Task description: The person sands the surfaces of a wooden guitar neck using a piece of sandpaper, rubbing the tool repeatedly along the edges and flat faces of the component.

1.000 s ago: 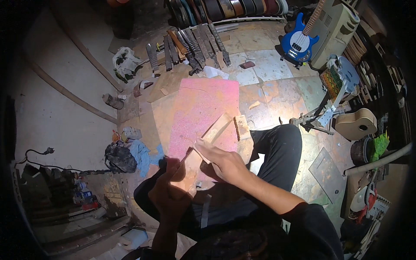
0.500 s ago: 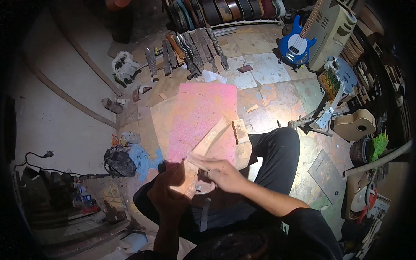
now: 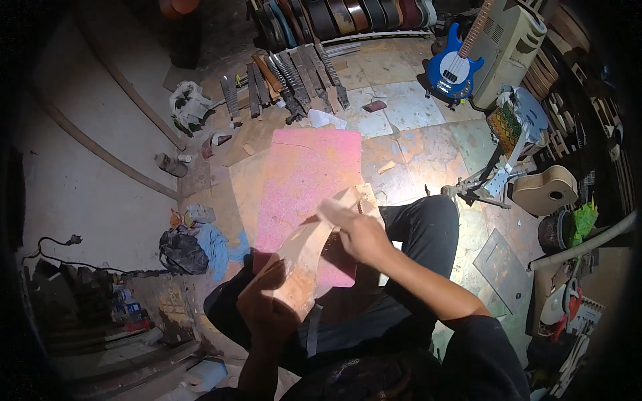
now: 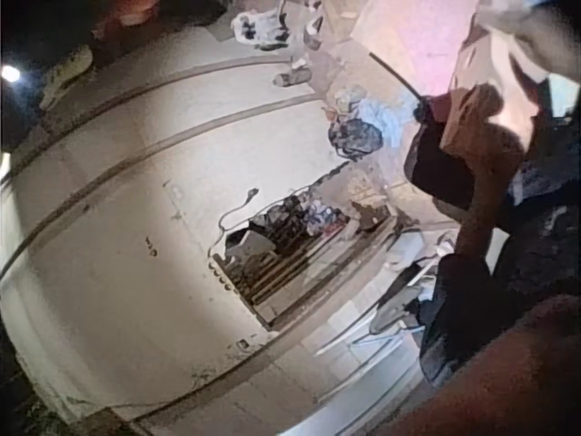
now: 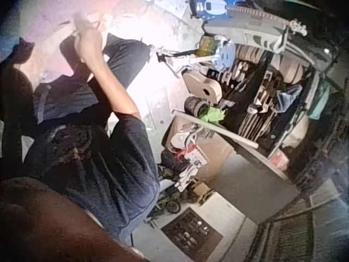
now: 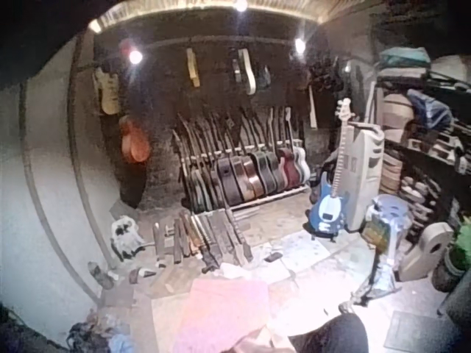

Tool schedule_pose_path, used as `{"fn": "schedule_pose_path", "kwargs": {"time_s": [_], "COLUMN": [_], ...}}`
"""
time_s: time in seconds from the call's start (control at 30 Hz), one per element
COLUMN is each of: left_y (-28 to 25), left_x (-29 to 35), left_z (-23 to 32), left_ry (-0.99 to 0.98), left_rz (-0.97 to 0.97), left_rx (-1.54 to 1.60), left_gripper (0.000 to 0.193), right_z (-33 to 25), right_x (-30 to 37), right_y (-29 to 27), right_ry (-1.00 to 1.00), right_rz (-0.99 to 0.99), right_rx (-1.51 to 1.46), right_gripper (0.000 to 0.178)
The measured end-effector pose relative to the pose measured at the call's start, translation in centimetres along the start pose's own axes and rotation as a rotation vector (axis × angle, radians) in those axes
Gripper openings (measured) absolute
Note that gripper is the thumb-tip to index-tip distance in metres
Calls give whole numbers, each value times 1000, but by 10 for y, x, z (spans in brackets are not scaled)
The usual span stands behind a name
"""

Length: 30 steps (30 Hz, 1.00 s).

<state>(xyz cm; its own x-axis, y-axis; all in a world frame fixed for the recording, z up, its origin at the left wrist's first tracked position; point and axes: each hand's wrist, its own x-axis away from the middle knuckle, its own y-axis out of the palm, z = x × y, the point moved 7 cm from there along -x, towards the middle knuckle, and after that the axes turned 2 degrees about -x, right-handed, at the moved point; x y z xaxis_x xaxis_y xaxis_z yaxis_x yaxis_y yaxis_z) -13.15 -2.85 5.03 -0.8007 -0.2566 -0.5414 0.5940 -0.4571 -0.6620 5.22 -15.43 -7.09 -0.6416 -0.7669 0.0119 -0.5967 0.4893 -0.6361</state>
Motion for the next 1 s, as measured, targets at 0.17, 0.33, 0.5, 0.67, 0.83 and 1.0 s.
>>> {"fn": "schedule_pose_path", "kwargs": {"time_s": [0.17, 0.33, 0.5, 0.67, 0.83, 1.0], "left_y": [9, 8, 6, 5, -3, -9], "left_x": [9, 9, 14, 7, 0, 2], "left_z": [4, 6, -2, 0, -24, -38], "left_ry": [13, 5, -79, -33, -236, -198], "left_rz": [-96, -102, -142, -42, -60, -13], "left_rx": [-19, -19, -50, -91, 85, 6], "left_gripper": [37, 34, 30, 28, 46, 80], "right_z": [-47, -15, -57, -11, -56, -27], "right_x": [40, 22, 53, 21, 38, 7], "right_y": [3, -7, 6, 6, 26, 20], "right_ry": [-22, 6, -231, -117, -197, -57], "right_rz": [-328, -88, -177, 105, -33, 218], "right_rx": [-606, -36, -501, -133, -305, 42], "right_gripper": [66, 69, 70, 67, 73, 73]}}
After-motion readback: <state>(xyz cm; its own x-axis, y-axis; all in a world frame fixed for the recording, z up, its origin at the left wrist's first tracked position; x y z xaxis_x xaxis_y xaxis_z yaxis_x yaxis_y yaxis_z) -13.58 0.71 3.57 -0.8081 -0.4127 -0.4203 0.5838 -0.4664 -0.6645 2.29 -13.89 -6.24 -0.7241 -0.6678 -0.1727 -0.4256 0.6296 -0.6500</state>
